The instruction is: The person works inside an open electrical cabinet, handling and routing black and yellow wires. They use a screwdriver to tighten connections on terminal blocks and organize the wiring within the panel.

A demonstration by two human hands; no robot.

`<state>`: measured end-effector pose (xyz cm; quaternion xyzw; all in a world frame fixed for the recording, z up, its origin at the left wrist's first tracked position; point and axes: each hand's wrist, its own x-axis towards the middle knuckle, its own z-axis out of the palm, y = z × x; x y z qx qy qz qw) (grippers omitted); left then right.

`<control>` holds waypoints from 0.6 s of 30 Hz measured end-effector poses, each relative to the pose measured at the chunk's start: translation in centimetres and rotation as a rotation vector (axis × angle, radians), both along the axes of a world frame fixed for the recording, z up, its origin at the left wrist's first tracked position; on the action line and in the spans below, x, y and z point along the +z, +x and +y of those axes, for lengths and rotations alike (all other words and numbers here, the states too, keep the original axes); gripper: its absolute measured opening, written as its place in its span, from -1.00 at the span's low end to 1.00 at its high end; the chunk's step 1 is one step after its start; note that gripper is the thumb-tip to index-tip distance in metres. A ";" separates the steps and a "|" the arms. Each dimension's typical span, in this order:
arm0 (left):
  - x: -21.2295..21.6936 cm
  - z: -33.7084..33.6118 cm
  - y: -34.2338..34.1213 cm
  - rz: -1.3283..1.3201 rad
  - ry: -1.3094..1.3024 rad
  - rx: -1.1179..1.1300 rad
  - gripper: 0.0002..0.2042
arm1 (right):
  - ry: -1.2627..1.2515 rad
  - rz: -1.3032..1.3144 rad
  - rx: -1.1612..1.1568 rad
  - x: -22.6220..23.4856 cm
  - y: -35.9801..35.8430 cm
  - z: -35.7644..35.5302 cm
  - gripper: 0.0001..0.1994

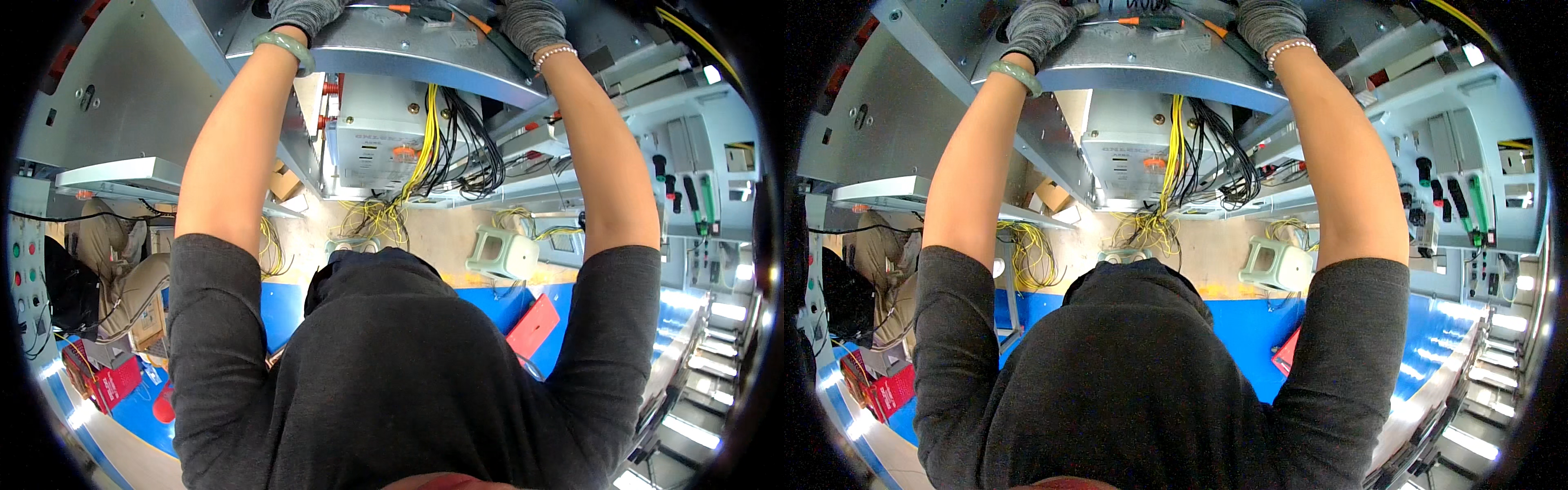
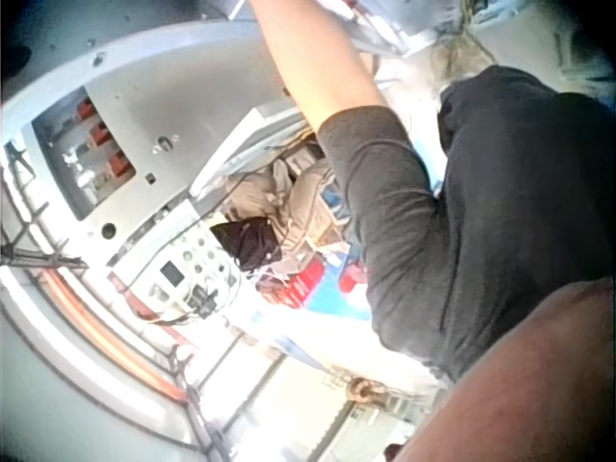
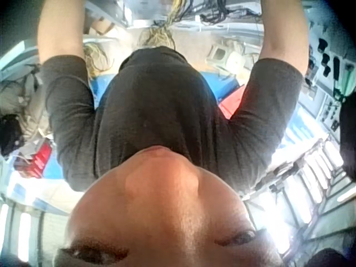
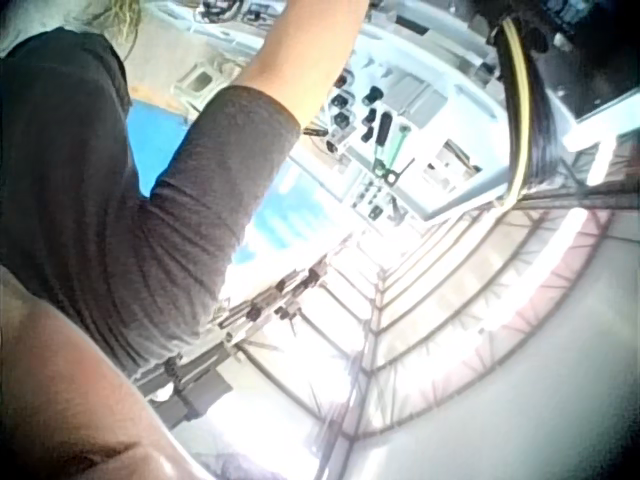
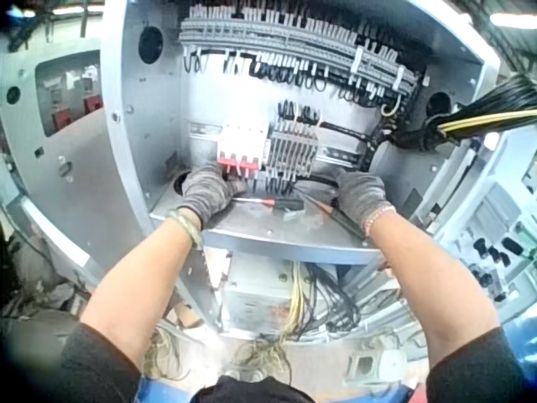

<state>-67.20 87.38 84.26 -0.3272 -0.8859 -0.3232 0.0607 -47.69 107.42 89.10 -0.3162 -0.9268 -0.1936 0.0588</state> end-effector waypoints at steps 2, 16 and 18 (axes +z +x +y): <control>0.0 0.7 0.7 -0.046 -0.041 -0.004 -0.56 | 0.054 0.011 -0.009 -1.4 0.3 2.6 -0.63; -0.3 1.1 0.6 0.009 -0.091 0.051 -0.50 | 0.122 0.103 0.038 -2.3 1.3 1.5 -0.14; -0.2 1.1 0.9 0.017 -0.094 0.075 -0.53 | 0.100 0.091 0.018 -1.9 1.3 1.2 -0.16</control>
